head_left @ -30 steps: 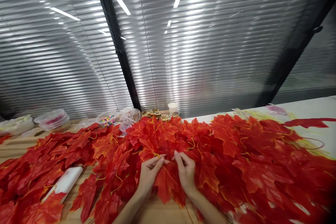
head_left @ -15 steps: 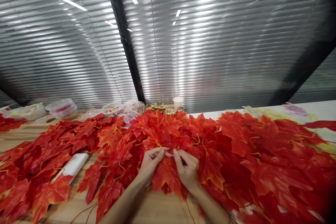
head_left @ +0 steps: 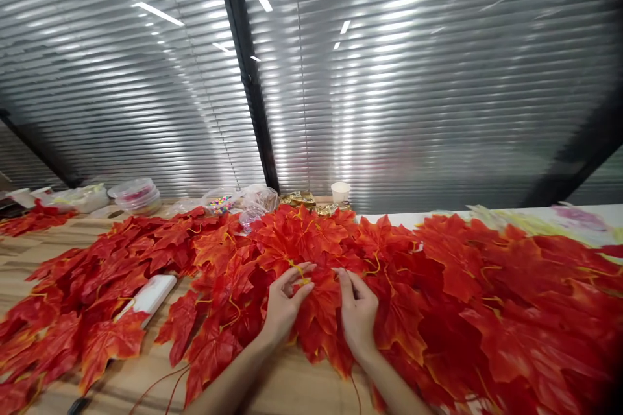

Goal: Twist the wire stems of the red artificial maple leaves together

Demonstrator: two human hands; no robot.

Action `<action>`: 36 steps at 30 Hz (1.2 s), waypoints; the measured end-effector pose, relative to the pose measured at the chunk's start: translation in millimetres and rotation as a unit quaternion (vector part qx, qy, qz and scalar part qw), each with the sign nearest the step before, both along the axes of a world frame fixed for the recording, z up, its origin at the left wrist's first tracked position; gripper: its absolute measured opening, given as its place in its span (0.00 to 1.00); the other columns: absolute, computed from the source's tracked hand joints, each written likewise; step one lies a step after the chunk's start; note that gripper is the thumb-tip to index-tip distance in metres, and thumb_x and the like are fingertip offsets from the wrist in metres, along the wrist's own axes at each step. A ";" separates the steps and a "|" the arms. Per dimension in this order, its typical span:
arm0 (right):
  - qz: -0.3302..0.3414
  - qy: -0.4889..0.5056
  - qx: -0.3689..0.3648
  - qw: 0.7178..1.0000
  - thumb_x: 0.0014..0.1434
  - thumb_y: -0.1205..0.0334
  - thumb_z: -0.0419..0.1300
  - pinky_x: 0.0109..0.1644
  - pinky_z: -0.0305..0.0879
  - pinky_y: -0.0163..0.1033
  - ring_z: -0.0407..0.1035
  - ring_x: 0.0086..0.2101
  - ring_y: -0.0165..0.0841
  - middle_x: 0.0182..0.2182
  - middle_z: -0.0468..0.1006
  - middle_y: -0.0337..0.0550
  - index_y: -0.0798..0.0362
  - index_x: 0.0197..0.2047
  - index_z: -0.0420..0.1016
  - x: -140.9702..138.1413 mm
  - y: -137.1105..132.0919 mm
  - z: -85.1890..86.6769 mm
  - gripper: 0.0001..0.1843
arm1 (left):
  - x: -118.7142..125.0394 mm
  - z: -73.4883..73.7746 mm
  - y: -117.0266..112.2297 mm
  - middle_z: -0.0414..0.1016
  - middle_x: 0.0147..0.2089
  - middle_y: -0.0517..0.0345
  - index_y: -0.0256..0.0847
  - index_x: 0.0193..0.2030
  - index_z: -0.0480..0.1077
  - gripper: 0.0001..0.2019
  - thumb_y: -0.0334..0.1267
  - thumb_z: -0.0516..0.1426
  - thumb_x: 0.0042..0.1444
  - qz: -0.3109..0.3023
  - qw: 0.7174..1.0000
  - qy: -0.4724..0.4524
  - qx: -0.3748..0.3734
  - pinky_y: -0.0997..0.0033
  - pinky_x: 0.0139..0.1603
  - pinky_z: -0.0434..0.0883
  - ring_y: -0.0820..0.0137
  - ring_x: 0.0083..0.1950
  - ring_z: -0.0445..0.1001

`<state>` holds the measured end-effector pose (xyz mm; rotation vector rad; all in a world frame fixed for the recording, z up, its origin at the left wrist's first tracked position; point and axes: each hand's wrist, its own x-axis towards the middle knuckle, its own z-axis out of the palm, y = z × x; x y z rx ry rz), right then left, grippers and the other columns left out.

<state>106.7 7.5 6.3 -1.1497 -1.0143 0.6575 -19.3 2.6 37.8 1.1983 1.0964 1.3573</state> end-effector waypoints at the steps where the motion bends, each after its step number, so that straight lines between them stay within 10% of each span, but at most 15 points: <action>1: 0.000 0.008 -0.004 1.000 0.56 0.55 0.55 0.39 0.68 0.39 0.73 0.34 0.39 0.33 0.80 0.50 0.57 0.33 0.78 -0.3 1.4 -1.4 0.16 | 0.4 -0.5 0.0 0.75 0.48 0.48 0.37 0.45 0.70 0.16 0.33 0.61 0.47 0.004 1.000 0.001 -0.004 0.65 0.54 0.64 0.64 0.52 0.70; 21: 0.014 0.003 0.002 1.000 0.57 0.55 0.54 0.39 0.69 0.39 0.74 0.35 0.39 0.34 0.80 0.50 0.57 0.35 0.78 -0.5 3.9 -0.1 0.16 | -5.8 -18.9 5.8 0.78 0.40 0.48 0.37 0.50 0.66 0.22 0.38 0.61 0.47 -0.084 0.994 0.049 -0.042 0.63 0.51 0.65 0.63 0.44 0.74; 36: 0.019 -0.028 0.029 0.999 0.58 0.56 0.52 0.40 0.67 0.39 0.73 0.36 0.39 0.35 0.80 0.49 0.57 0.36 0.77 0.6 6.2 -4.0 0.16 | -9.4 -20.4 13.1 0.77 0.38 0.51 0.36 0.42 0.72 0.18 0.39 0.63 0.42 0.009 0.996 0.088 -0.006 0.67 0.46 0.69 0.64 0.41 0.74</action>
